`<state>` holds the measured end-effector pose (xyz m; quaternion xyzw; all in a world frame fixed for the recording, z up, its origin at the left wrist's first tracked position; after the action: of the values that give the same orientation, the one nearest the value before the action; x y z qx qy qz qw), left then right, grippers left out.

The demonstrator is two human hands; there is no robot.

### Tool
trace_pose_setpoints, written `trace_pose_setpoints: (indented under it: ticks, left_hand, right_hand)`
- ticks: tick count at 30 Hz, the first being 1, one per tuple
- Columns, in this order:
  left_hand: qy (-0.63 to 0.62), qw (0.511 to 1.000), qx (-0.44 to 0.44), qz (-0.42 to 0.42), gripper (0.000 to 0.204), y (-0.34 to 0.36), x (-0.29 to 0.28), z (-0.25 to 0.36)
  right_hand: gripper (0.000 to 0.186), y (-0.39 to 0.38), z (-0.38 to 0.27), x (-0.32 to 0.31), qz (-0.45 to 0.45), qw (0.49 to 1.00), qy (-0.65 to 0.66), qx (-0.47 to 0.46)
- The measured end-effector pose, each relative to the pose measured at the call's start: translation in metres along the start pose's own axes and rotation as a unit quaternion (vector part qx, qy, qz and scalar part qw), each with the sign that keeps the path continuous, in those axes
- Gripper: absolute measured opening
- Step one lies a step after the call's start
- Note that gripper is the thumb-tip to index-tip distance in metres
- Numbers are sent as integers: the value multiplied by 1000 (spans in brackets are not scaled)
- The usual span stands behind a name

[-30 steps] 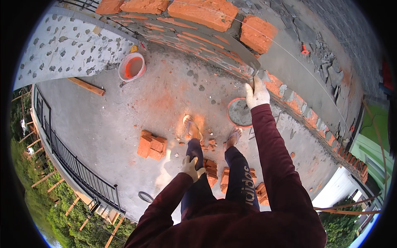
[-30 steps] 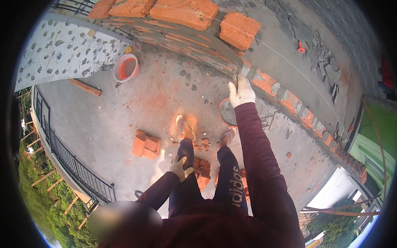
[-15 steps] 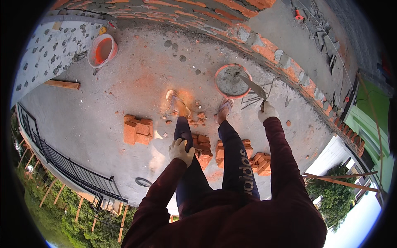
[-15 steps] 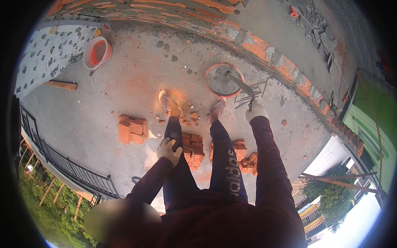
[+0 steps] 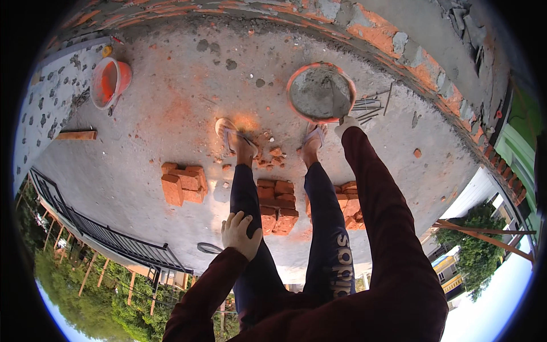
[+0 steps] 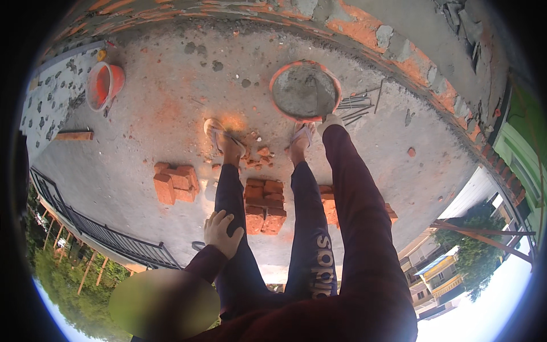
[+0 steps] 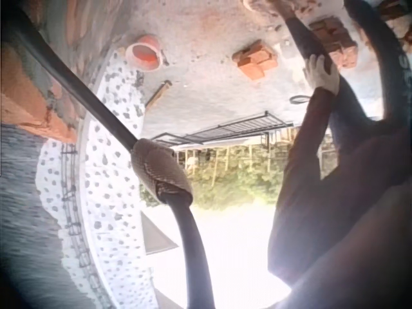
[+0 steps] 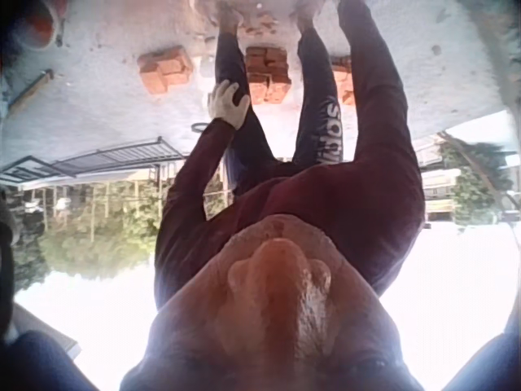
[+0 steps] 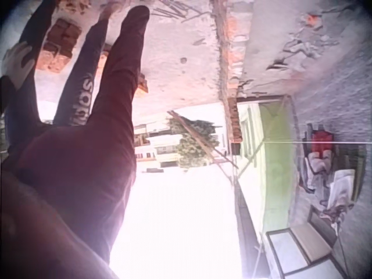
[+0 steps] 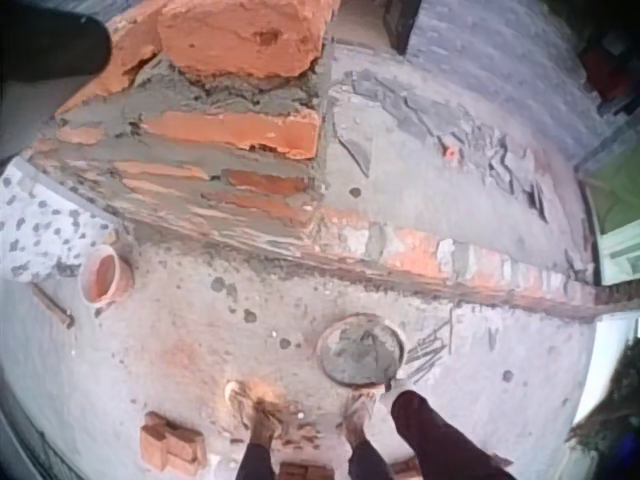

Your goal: The person scoops mortar from a bucket with a trowel, spreads it on a partially built brick wall, and places bricks one by one. They tap bricks into alignment and continue the process along the wall.

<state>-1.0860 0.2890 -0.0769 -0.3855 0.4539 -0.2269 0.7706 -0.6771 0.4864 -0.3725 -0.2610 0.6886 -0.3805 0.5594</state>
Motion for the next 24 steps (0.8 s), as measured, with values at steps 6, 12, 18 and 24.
trace_pose_setpoints:
  ticks: [6,12,18,24]
  left_hand:
    - [25,999,10,-17,47,0,2,12]
    - [49,998,-4,-28,47,-2,5,14]
    - [62,998,-3,-4,46,5,-3,26]
    - [14,997,2,82,49,-6,-12,27]
  right_hand:
    - [23,-25,-42,47,-117,837,527,86]
    - [15,-31,-79,52,-129,731,666,73]
    - [13,-42,-53,47,-126,735,666,3]
    - [18,-165,-39,-61,-161,810,563,-34]
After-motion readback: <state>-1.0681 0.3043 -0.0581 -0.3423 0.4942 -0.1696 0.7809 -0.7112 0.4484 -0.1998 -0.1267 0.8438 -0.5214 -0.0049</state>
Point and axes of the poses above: each hand's wrist, its own y-axis towards the middle knuckle, its own x-axis out of the palm, z = x × y, the point moved 10 cm from there along y, towards the middle knuckle, and after that the axes turned 2 degrees about -x, right-handed, at the moved point
